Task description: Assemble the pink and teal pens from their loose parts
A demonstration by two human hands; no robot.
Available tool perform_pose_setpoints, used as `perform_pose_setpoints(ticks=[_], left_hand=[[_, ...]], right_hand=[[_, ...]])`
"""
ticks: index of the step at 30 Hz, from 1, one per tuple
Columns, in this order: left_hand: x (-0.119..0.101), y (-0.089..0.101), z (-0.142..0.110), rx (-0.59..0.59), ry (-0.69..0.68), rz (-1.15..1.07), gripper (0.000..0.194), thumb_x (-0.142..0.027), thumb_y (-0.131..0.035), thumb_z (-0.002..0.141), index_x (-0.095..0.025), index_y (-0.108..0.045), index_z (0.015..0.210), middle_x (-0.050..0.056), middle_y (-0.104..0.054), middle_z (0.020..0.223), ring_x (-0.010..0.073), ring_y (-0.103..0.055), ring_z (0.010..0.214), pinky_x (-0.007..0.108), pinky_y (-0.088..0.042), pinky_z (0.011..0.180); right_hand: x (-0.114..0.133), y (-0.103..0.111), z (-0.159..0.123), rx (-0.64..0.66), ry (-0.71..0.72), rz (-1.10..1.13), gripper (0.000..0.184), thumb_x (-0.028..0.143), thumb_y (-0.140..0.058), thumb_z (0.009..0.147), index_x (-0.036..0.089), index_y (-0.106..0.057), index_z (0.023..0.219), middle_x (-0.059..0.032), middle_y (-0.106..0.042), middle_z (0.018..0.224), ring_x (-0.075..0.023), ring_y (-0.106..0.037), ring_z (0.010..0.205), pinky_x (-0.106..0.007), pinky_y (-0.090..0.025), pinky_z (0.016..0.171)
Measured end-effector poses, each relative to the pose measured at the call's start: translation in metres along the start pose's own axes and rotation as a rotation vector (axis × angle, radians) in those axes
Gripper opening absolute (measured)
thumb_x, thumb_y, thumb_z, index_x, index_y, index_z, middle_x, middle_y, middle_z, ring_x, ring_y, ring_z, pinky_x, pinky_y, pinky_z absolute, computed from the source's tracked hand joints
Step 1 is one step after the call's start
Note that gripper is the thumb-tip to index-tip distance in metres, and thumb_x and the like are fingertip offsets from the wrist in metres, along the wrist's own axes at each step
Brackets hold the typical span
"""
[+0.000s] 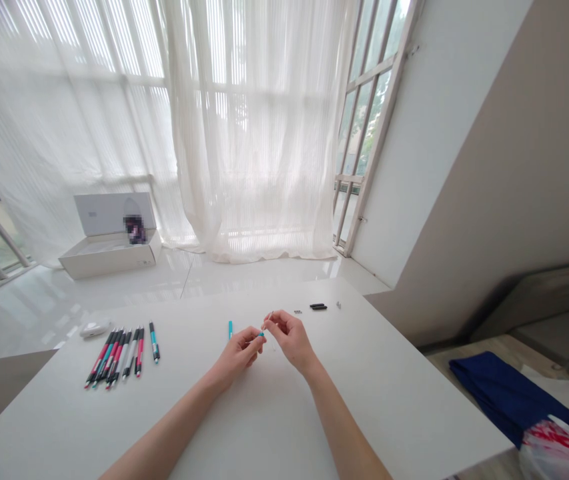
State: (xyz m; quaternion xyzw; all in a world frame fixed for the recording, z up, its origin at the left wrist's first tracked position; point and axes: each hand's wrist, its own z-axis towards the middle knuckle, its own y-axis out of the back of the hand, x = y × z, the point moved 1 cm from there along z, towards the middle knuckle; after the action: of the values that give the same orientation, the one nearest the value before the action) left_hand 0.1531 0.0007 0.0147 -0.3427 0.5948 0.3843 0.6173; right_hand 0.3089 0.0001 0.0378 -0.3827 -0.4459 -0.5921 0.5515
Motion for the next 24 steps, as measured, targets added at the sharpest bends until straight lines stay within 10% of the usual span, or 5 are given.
perform_pose_setpoints(ticks=[24], left_hand=[[0.009,0.001,0.005,0.065,0.0,0.08,0.051,-0.061,-0.033,0.088,-0.016,-0.056,0.082,-0.006,-0.041,0.056,0.0064,-0.029,0.048,0.02,-0.026,0.051]], right_hand=[[0.004,-0.001,0.0,0.013,-0.024,-0.004,0.028,0.046,-0.061,0.08,0.018,-0.061,0.081,-0.0023,-0.065,0.072,-0.0098,-0.045,0.051,-0.024,-0.037,0.048]])
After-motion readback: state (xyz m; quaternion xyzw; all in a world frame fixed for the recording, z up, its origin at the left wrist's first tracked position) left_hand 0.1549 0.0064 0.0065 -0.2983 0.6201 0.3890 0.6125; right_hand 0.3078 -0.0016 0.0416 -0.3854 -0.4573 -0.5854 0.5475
